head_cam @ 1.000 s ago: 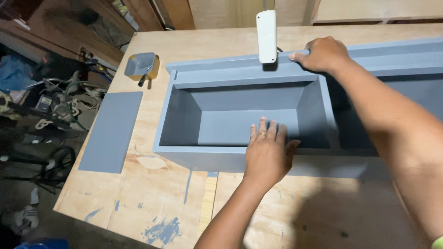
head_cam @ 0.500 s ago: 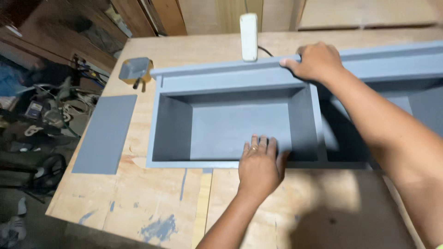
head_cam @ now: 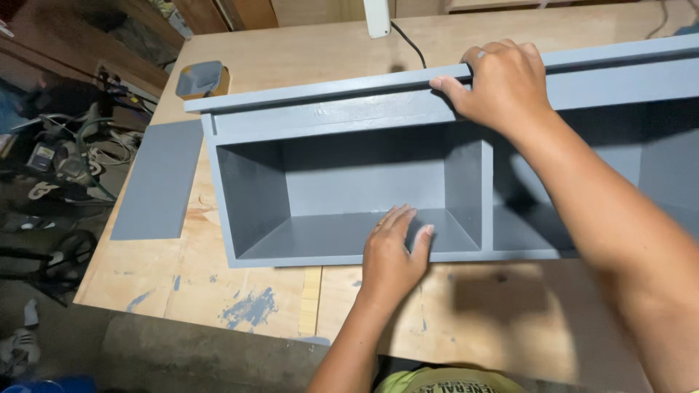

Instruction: The person wipes a small gray rectangular panel on a wooden workbench with their hands, then moves it aside. They then wipe a larger gray rectangular panel on the same workbench. The person also briefly handles a gray cabinet-like structure.

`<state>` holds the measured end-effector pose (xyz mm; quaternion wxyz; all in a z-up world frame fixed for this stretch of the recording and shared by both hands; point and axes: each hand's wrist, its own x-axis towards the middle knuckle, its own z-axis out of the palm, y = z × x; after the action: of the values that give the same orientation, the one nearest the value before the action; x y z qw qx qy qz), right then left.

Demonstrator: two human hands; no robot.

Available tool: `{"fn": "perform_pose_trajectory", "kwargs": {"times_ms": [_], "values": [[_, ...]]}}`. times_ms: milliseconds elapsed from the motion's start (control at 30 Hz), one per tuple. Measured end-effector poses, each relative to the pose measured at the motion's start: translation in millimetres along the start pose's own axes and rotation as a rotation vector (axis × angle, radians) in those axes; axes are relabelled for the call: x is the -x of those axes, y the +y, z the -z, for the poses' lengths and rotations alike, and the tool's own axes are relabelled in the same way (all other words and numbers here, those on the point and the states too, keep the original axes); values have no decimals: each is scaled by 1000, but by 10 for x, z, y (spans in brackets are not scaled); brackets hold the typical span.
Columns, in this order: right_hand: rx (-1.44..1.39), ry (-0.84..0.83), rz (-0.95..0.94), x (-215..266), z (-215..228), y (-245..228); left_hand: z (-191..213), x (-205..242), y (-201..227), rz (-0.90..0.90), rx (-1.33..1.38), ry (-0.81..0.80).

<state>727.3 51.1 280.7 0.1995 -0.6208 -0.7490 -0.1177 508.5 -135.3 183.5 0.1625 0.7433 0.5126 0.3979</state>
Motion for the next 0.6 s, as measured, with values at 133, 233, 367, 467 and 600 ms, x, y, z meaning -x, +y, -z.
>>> {"fn": "perform_pose_trajectory", "kwargs": {"times_ms": [133,233,367,467,600], "values": [[21,109,17,515,246,-208,313,71,349,-101,83,167],[21,241,25,855,267,-306,533,-48,488,-313,126,282],[47,422,139,1244,170,-372,635,-246,473,-480,-110,522],[51,376,110,1445,243,-470,623,-430,296,-495,-250,518],[48,362,123,1829,296,-549,592,-345,87,-473,-376,500]]}}
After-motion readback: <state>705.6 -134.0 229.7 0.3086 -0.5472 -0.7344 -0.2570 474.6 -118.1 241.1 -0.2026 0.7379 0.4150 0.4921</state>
